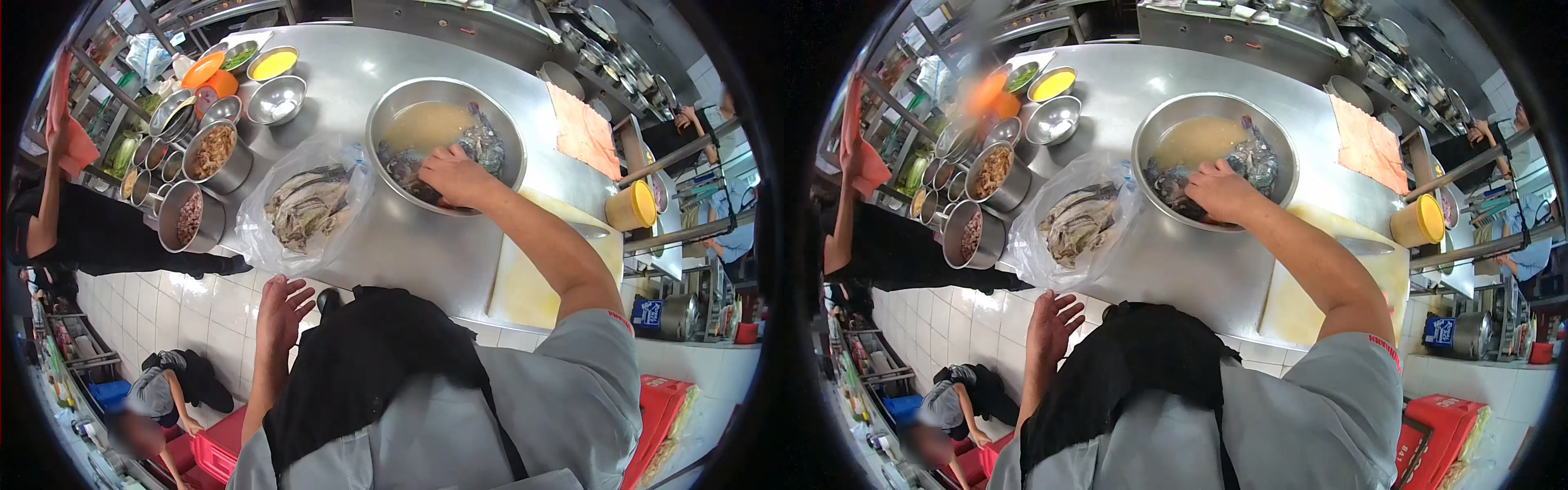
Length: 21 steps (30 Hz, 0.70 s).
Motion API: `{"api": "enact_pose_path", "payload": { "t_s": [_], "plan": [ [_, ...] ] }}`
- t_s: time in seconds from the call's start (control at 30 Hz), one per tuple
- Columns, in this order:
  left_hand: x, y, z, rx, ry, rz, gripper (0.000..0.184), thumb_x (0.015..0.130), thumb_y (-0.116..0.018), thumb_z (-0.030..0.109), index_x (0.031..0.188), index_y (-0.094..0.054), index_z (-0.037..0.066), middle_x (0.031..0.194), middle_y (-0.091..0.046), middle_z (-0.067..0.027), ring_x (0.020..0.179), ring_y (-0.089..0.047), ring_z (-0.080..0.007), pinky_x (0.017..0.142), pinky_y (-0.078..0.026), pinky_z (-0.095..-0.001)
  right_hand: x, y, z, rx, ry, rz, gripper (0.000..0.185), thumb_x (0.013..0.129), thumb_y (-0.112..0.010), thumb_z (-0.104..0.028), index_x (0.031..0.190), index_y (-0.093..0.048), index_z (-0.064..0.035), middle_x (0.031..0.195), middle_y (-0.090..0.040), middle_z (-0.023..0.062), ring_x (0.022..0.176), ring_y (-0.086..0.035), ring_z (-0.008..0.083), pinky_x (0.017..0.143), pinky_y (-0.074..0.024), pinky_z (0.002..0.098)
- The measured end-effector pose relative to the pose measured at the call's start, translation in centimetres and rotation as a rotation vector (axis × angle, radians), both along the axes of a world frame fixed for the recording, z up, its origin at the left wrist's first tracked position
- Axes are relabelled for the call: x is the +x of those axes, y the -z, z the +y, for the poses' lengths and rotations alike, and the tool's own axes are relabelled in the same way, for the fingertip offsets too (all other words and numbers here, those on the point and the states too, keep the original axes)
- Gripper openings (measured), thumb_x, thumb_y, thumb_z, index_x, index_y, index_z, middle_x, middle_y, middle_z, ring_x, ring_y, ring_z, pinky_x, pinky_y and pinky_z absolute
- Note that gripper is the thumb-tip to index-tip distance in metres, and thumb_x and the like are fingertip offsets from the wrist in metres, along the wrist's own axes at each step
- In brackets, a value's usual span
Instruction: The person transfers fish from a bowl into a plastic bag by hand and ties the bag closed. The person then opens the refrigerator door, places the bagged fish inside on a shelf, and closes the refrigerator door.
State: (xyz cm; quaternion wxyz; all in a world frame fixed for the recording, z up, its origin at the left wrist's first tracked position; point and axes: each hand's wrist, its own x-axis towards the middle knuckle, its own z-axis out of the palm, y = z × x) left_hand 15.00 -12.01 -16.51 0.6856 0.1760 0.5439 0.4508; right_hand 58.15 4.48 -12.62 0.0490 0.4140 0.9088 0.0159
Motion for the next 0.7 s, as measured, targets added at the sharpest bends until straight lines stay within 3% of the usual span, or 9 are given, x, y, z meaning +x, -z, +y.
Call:
{"api": "enact_pose_path", "payload": {
  "t_s": [0.27, 0.37, 0.47, 0.5, 0.53, 0.6, 0.7],
  "plan": [
    [-0.5, 1.0, -0.3, -0.008, -0.027, -0.044, 0.054, 0.102, -0.066, 0.041, 0.137, -0.043, 0.008, 0.132, -0.056, -0.0204, 0.117, -0.063, -0.0378, 0.094, -0.054, -0.0509, -1.8, 0.3, 0.9, 0.035, 0.099, 0.025, 0.037, 0.075, -0.084, -0.029, 0.103, -0.076, -0.0063, 0.118, -0.067, 0.0047, 0.122, -0.056, 0.0256, 0.104, -0.0406, 0.0418],
    [-0.2, 0.2, 0.0, 0.019, -0.038, -0.032, 0.047, 0.100, -0.066, 0.044, 0.131, -0.049, 0.012, 0.130, -0.057, -0.0181, 0.118, -0.061, -0.0371, 0.098, -0.051, -0.0525, -2.2, -0.2, 1.4, 0.046, 0.108, 0.038, 0.027, 0.080, -0.076, -0.027, 0.098, -0.078, -0.0074, 0.108, -0.071, 0.0065, 0.118, -0.058, 0.0255, 0.102, -0.0403, 0.0428],
    [-0.2, -0.5, 0.5, 0.085, -0.172, 0.145, 0.045, 0.103, -0.066, 0.036, 0.133, -0.047, 0.008, 0.119, -0.057, -0.0138, 0.107, -0.064, -0.0307, 0.090, -0.055, -0.0476, -2.4, -0.9, 1.4, 0.053, 0.116, 0.030, 0.022, 0.083, -0.071, -0.025, 0.095, -0.078, -0.0084, 0.098, -0.073, 0.0070, 0.112, -0.061, 0.0258, 0.100, -0.0406, 0.0430],
    [-1.2, 0.3, 0.9, 0.207, -0.206, 0.272, 0.042, 0.102, -0.068, 0.033, 0.129, -0.049, 0.006, 0.111, -0.056, -0.0100, 0.101, -0.062, -0.0245, 0.087, -0.054, -0.0419, -2.2, -1.1, 1.3, 0.053, 0.121, 0.028, 0.021, 0.084, -0.069, -0.024, 0.095, -0.079, -0.0087, 0.095, -0.074, 0.0072, 0.109, -0.062, 0.0260, 0.099, -0.0408, 0.0430],
    [-1.3, -0.9, 1.8, 0.314, -0.205, 0.573, 0.043, 0.100, -0.072, 0.028, 0.128, -0.051, 0.004, 0.107, -0.056, -0.0071, 0.099, -0.060, -0.0201, 0.087, -0.052, -0.0357, -2.3, -1.4, 1.4, 0.069, 0.155, 0.024, 0.021, 0.085, -0.069, -0.024, 0.096, -0.079, -0.0096, 0.094, -0.074, 0.0071, 0.108, -0.063, 0.0264, 0.099, -0.0410, 0.0433],
    [-1.9, -2.7, 4.4, 0.619, -0.201, 0.979, 0.045, 0.097, -0.075, 0.024, 0.128, -0.052, 0.001, 0.104, -0.056, -0.0062, 0.097, -0.058, -0.0196, 0.089, -0.050, -0.0349, -2.3, -2.3, 2.7, 0.107, 0.226, 0.010, 0.021, 0.087, -0.067, -0.024, 0.098, -0.079, -0.0113, 0.093, -0.075, 0.0071, 0.105, -0.066, 0.0271, 0.098, -0.0413, 0.0438],
    [-0.5, -8.4, 8.8, 0.891, -0.046, 1.397, 0.053, 0.090, -0.079, 0.022, 0.132, -0.055, 0.001, 0.110, -0.062, -0.0123, 0.104, -0.062, -0.0293, 0.092, -0.050, -0.0430, -0.4, -1.4, 6.7, 0.171, 0.336, 0.233, 0.024, 0.089, -0.064, -0.026, 0.102, -0.079, -0.0130, 0.097, -0.076, 0.0104, 0.104, -0.069, 0.0300, 0.097, -0.0434, 0.0489]
  ]
}}
